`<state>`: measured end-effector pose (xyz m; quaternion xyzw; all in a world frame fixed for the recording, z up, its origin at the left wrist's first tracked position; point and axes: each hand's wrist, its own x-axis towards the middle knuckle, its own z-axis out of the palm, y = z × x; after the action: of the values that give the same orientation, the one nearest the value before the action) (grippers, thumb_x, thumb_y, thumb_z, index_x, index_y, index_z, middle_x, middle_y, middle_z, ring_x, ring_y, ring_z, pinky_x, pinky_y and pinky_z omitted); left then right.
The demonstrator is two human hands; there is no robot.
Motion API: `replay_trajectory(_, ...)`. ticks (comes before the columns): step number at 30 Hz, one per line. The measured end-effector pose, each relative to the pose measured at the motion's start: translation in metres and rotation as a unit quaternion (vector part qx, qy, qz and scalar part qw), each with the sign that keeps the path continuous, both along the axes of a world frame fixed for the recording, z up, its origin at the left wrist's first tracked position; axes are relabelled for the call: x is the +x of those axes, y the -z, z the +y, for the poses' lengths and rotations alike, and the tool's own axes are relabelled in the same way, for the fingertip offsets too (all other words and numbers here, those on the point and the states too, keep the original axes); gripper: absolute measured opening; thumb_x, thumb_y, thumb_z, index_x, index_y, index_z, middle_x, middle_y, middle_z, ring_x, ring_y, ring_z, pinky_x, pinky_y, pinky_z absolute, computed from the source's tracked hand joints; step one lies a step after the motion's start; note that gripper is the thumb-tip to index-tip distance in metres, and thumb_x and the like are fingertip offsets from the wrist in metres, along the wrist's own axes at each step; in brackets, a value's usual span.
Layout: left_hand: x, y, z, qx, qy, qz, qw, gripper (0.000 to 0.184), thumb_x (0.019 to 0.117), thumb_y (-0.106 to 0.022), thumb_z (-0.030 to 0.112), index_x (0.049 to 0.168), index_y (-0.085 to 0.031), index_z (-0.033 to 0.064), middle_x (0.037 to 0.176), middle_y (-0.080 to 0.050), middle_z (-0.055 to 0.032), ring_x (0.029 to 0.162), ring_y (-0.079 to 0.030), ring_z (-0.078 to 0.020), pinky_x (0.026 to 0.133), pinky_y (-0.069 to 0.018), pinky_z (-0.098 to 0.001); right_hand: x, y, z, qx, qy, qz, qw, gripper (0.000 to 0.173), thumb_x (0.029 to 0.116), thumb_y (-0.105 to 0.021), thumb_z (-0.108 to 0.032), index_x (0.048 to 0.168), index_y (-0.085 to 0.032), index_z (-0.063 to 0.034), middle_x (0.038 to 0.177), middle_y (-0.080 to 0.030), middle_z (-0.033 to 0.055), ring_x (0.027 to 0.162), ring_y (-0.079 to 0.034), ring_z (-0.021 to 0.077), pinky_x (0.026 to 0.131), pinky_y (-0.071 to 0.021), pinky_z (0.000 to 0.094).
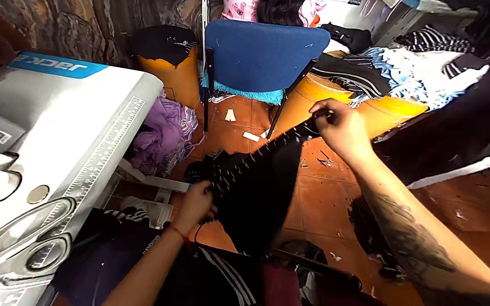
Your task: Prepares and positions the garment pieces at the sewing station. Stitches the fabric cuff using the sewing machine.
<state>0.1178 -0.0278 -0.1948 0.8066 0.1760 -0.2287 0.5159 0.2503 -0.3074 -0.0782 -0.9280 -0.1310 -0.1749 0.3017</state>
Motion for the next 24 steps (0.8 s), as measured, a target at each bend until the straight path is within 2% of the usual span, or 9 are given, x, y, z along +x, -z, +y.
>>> replay_trajectory(2,0.026,-0.015,0.016,-0.016,-0.091,-0.090,0.992,0.031,0.1071,-0.042,0.000,0.133,-0.059,-0.0057,0.110,-0.071,-0.0232,0.083,-0.074,-0.0262,0.079,-0.0620,-0.0426,0.022,0.018,-0.002,0.020,0.024,0.051,0.998,0.020,0.0939,-0.058,0.001,0.108,-0.072,0.0012,0.109,-0.068,0.0247,0.101,-0.065,0.0400,0.085,-0.0474,0.0613)
replay_trajectory(5,0.063,-0.033,0.041,-0.039,-0.203,-0.272,0.940,0.028,0.1029,-0.043,-0.005,0.121,-0.064,-0.0050,0.115,-0.069,-0.0181,0.092,-0.072,-0.0218,0.083,-0.0613,-0.0431,0.042,0.020,-0.007,0.095,0.043,0.038,0.994,0.015,0.0929,-0.062,-0.003,0.103,-0.072,-0.0002,0.112,-0.066,0.0208,0.094,-0.065,0.0288,0.081,-0.0516,0.0523)
replay_trajectory(8,0.071,-0.038,0.051,0.029,-0.208,-0.344,0.915,0.024,0.1017,-0.047,-0.005,0.112,-0.069,-0.0019,0.112,-0.070,-0.0139,0.098,-0.069,-0.0184,0.089,-0.0568,-0.0415,0.046,0.028,-0.013,0.128,0.032,0.019,0.991,0.014,0.0917,-0.062,-0.002,0.104,-0.069,0.0016,0.111,-0.064,0.0185,0.086,-0.064,0.0212,0.077,-0.0532,0.0420)
replay_trajectory(10,0.066,-0.017,0.051,0.071,-0.186,-0.330,0.923,0.028,0.1004,-0.046,-0.007,0.111,-0.071,-0.0027,0.112,-0.072,-0.0179,0.104,-0.068,-0.0268,0.093,-0.0525,-0.0499,0.046,0.051,-0.016,0.136,0.023,0.047,0.989,0.015,0.0927,-0.061,0.000,0.105,-0.068,0.0027,0.113,-0.065,0.0186,0.085,-0.065,0.0204,0.076,-0.0553,0.0419)
replay_trajectory(13,0.054,0.031,0.044,0.097,-0.135,-0.271,0.948,0.030,0.1002,-0.045,-0.009,0.114,-0.071,-0.0037,0.120,-0.070,-0.0229,0.114,-0.066,-0.0375,0.100,-0.0495,-0.0570,0.038,0.111,-0.024,0.109,0.021,0.114,0.987,0.013,0.0958,-0.060,0.002,0.107,-0.067,0.0054,0.115,-0.065,0.0242,0.089,-0.067,0.0310,0.081,-0.0556,0.0527)
replay_trajectory(16,0.033,0.083,0.042,0.128,0.055,-0.115,0.984,0.030,0.1017,-0.049,-0.004,0.126,-0.066,-0.0040,0.135,-0.061,-0.0258,0.129,-0.058,-0.0392,0.113,-0.0437,-0.0527,0.019,0.186,-0.036,0.035,0.047,0.240,0.969,0.015,0.0953,-0.064,0.000,0.108,-0.070,0.0055,0.113,-0.068,0.0252,0.098,-0.068,0.0370,0.088,-0.0536,0.0580)
replay_trajectory(18,0.017,0.101,0.041,0.137,0.237,0.078,0.959,0.045,0.1024,-0.059,0.011,0.144,-0.052,-0.0033,0.145,-0.053,-0.0292,0.138,-0.050,-0.0433,0.116,-0.0374,-0.0577,-0.004,0.231,-0.047,-0.088,0.002,0.400,0.912,0.027,0.0978,-0.063,-0.007,0.121,-0.067,0.0060,0.122,-0.067,0.0267,0.112,-0.065,0.0393,0.100,-0.0499,0.0560)
replay_trajectory(20,0.004,0.097,0.039,0.165,0.324,0.197,0.910,0.060,0.1023,-0.063,0.025,0.150,-0.043,-0.0043,0.148,-0.050,-0.0309,0.140,-0.047,-0.0466,0.113,-0.0354,-0.0653,-0.030,0.263,-0.051,-0.213,-0.072,0.544,0.808,0.044,0.0979,-0.065,-0.014,0.136,-0.058,0.0059,0.135,-0.058,0.0303,0.128,-0.056,0.0433,0.109,-0.0418,0.0570)
replay_trajectory(24,-0.014,0.046,0.047,0.162,0.251,0.102,0.949,0.048,0.1093,-0.048,0.027,0.153,-0.045,0.0059,0.149,-0.053,-0.0217,0.138,-0.051,-0.0383,0.114,-0.0377,-0.0584,-0.062,0.279,-0.023,-0.303,-0.223,0.640,0.670,0.040,0.1030,-0.062,-0.021,0.134,-0.061,0.0046,0.129,-0.063,0.0283,0.120,-0.062,0.0400,0.106,-0.0438,0.0553)
